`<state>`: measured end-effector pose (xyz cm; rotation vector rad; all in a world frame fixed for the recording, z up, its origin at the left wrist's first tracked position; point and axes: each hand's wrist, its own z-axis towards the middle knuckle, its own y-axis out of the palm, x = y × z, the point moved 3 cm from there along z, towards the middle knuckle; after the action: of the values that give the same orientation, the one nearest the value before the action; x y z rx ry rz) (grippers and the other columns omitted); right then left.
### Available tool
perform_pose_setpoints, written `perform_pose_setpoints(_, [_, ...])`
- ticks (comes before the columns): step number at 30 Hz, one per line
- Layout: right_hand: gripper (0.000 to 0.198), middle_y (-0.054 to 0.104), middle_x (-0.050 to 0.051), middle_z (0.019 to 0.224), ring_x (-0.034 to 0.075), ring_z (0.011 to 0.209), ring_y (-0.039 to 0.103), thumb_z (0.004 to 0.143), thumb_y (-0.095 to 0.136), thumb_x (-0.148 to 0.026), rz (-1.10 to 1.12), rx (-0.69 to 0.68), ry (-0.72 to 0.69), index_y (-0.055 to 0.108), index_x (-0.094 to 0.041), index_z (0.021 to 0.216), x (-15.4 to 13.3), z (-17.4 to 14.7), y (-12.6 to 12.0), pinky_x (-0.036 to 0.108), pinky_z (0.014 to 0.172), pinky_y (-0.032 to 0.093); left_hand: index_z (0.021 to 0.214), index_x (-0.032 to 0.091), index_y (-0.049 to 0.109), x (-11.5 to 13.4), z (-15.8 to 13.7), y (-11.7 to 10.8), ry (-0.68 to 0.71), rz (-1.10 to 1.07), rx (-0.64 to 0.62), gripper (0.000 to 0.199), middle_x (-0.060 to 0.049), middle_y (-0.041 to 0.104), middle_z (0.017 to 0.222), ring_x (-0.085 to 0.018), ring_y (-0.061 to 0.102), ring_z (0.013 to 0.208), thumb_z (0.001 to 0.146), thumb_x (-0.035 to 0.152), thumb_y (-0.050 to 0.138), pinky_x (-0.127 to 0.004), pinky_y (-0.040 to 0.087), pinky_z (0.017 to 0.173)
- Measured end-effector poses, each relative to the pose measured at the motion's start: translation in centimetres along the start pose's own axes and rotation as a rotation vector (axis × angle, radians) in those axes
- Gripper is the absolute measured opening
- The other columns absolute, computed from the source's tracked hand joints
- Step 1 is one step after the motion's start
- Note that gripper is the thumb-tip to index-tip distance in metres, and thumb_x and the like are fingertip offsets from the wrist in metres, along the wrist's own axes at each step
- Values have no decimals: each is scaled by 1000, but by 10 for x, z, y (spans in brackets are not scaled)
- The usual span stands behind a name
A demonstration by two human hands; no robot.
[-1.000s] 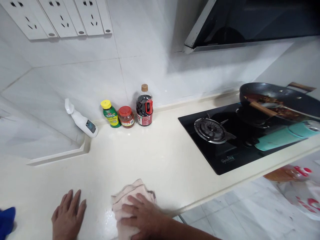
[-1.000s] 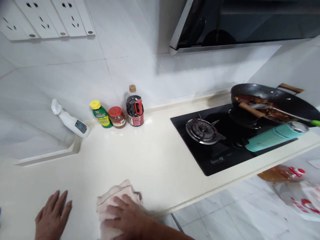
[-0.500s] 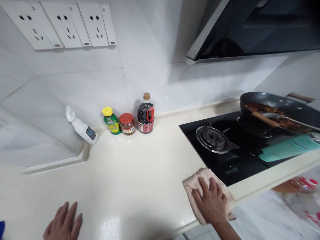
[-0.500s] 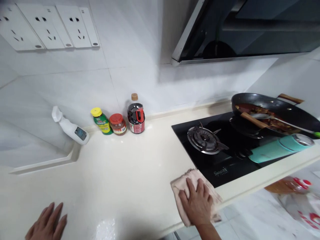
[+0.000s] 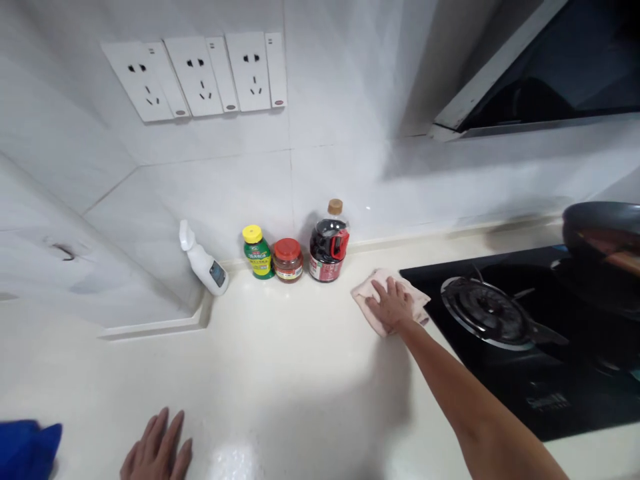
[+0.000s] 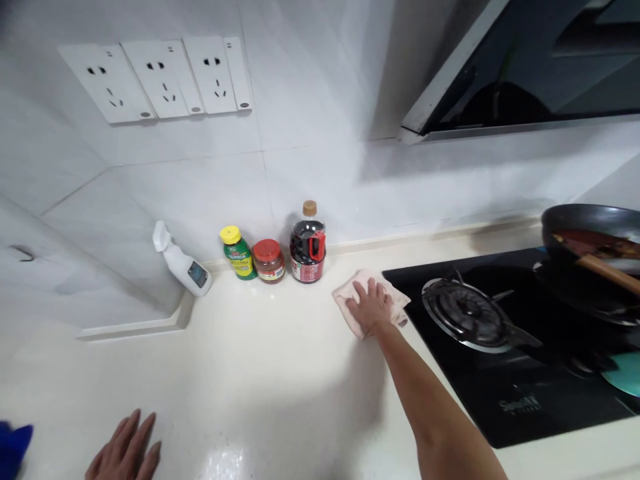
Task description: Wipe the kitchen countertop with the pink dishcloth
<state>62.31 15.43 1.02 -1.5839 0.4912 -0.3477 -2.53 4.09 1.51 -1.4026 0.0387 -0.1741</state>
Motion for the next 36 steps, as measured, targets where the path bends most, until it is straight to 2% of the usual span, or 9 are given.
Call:
perform_pose_setpoints(3, [63, 14, 16, 169, 39, 152, 15, 103, 34, -55, 12, -41, -74, 33, -27, 161, -34, 16, 3, 58, 118, 15, 143, 26, 61, -1, -1, 1, 5, 13, -7, 56, -11, 50, 158, -31, 39, 149, 94, 45, 41, -53, 31, 118])
perform_pose_setpoints(6, [64, 9, 12, 171, 39, 154, 9, 104, 32, -55, 5, -58, -161, 28, -29, 162, -71, 5, 10, 57, 119, 13, 142, 28, 62, -1, -1, 0, -5, 28, -34, 55, -9, 51, 157, -30, 39, 149, 94, 46, 43, -51, 31, 118])
perform_pose_setpoints(12, [67, 6, 18, 170, 45, 153, 5, 104, 33, -52, -35, -12, -217, 22, -23, 164, -134, -70, 29, 63, 118, 12, 141, 24, 64, 1, -6, 2, 31, 31, 5, 53, -13, 51, 157, -31, 42, 147, 97, 45, 43, -51, 31, 117])
perform_pose_setpoints(17, [65, 4, 15, 171, 42, 155, 4, 104, 39, -48, -31, -60, -495, 25, -26, 163, -206, -112, 34, 62, 119, 9, 143, 26, 61, 3, -10, 0, 56, 34, 43, 50, -12, 52, 157, -30, 44, 146, 98, 42, 49, -49, 33, 116])
perform_pose_setpoints(23, [69, -5, 14, 171, 40, 155, -8, 103, 41, -50, 83, -241, -721, 23, -24, 164, -322, -137, 20, 63, 121, 1, 148, 26, 55, 3, -15, 0, 66, 22, 72, 51, -13, 51, 157, -31, 44, 146, 99, 40, 50, -50, 35, 115])
perform_pose_setpoints(27, [73, -3, 10, 171, 38, 155, -10, 100, 49, -55, 143, -332, -957, 26, -28, 163, -386, -199, 13, 62, 122, 0, 158, 21, 37, -2, -20, 1, 24, -82, 136, 58, -16, 45, 160, -29, 40, 148, 103, 37, 45, -48, 37, 116])
perform_pose_setpoints(31, [74, -3, 9, 171, 36, 156, -11, 99, 51, -59, 224, -393, -1229, 28, -29, 162, -395, -278, 16, 62, 124, 0, 163, 20, 24, -6, -23, 1, -32, -187, 214, 63, -19, 38, 163, -32, 37, 151, 104, 34, 41, -51, 39, 116])
perform_pose_setpoints(33, [72, -3, 10, 171, 35, 156, -12, 100, 49, -58, 304, -398, -1326, 29, -27, 162, -376, -302, 18, 62, 124, 0, 162, 20, 26, -8, -23, 1, -40, -215, 211, 62, -19, 38, 162, -32, 38, 150, 104, 36, 40, -53, 40, 117])
perform_pose_setpoints(36, [68, 4, 7, 172, 33, 157, -5, 100, 50, -59, 334, -371, -1298, 34, -32, 160, -328, -302, 24, 61, 125, 3, 157, 19, 37, -8, -21, 1, -17, -227, 169, 57, -18, 45, 157, -31, 42, 146, 104, 40, 39, -53, 40, 117])
